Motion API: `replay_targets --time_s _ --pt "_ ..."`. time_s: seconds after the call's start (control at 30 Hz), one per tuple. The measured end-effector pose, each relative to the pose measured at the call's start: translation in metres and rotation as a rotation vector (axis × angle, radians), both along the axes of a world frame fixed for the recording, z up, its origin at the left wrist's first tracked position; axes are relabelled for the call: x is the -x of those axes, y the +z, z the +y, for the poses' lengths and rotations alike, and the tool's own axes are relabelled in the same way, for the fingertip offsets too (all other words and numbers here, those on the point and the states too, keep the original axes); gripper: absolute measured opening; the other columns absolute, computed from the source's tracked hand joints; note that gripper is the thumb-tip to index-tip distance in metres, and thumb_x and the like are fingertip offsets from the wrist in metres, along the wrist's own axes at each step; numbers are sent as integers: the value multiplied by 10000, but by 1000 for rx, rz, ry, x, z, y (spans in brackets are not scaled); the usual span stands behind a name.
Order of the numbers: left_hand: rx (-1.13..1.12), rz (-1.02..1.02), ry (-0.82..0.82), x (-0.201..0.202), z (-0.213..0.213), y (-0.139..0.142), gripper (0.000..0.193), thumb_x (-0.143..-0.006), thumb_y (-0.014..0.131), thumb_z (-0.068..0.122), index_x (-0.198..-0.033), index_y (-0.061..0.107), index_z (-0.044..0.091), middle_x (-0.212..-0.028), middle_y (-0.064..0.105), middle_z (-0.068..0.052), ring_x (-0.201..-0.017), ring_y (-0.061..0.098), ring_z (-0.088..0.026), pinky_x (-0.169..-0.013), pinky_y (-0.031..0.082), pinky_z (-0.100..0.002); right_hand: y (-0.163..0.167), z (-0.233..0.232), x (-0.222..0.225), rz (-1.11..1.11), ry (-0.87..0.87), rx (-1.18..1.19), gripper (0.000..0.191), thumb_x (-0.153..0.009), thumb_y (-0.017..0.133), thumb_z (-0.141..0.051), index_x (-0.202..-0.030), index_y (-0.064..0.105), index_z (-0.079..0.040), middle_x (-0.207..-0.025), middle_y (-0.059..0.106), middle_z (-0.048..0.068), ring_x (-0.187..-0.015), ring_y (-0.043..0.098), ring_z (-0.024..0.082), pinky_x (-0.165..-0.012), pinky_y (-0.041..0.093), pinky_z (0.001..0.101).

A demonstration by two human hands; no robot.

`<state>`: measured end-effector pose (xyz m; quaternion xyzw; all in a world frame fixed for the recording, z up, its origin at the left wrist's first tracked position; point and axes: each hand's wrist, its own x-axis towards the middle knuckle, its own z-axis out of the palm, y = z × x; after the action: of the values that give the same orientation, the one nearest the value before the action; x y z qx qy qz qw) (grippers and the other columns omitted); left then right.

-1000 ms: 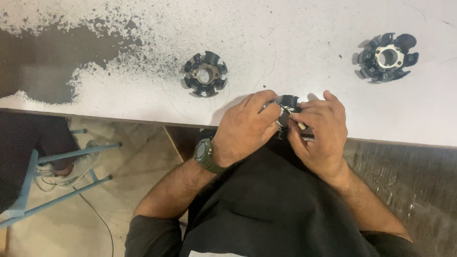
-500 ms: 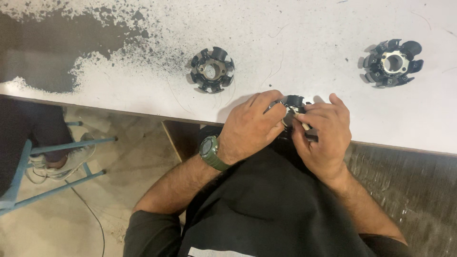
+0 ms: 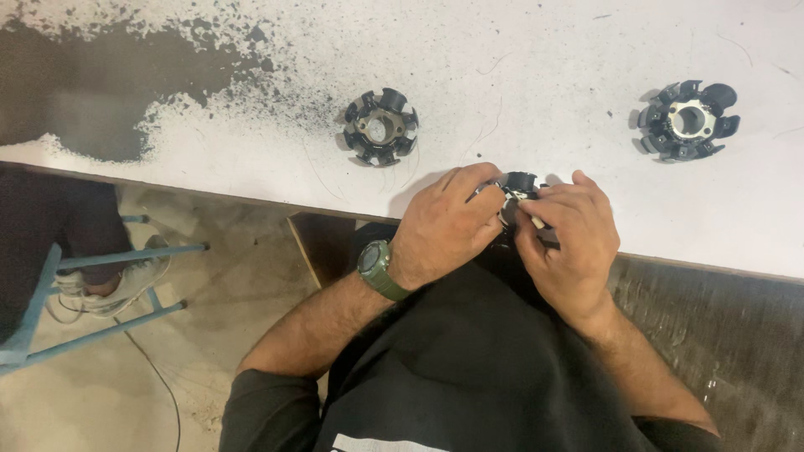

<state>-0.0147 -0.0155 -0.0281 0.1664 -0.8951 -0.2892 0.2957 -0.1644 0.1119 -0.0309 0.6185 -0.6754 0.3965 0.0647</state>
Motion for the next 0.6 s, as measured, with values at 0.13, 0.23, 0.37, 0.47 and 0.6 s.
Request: replay_targets --time_s 0.13,0.23,0.37,0.47,0.6 --pt "123 78 90 -14 -1 24 258 -902 756 97 -1085 575 114 -1372 563 -100 -1335 599 -306 -1110 531 -389 -1 7 11 45 -36 -41 296 -868 826 34 -1080 645 -65 -1050 686 96 -1059 687 308 -1150 472 529" --pt "304 85 315 -37 -31 43 654 -841 860 341 -1331 518 76 -1477 437 -274 -1401 440 -428 -1193 387 -578 -1 17 37 96 -126 -35 238 -998 820 -9 -1124 622 -43 -1104 685 94 -1085 693 278 -1191 440 492" --pt "86 -237 452 -44 -71 49 1089 -778 907 493 -1540 312 -6 -1473 427 -333 -1352 407 -473 -1081 379 -608 -7 32 75 166 -232 -76 175 -1046 763 -10 -1144 623 -45 -1117 663 83 -1042 629 268 -1178 410 459" --pt "1 -334 338 -27 -72 39 1100 -769 898 466 -1553 283 1 -1414 487 -287 -1306 477 -439 -1103 387 -575 -10 41 89 200 -312 -95 183 -1073 771 3 -1113 597 -38 -1109 652 78 -1052 581 291 -1198 394 463" --pt "-15 -219 83 -7 -33 25 965 -740 907 419 -1475 409 40 -1434 554 -179 -1332 543 -370 -1149 397 -515 -2 38 85 79 -350 -37 181 -1076 771 -2 -1125 599 -36 -1131 663 91 -1094 592 295 -1214 382 479"
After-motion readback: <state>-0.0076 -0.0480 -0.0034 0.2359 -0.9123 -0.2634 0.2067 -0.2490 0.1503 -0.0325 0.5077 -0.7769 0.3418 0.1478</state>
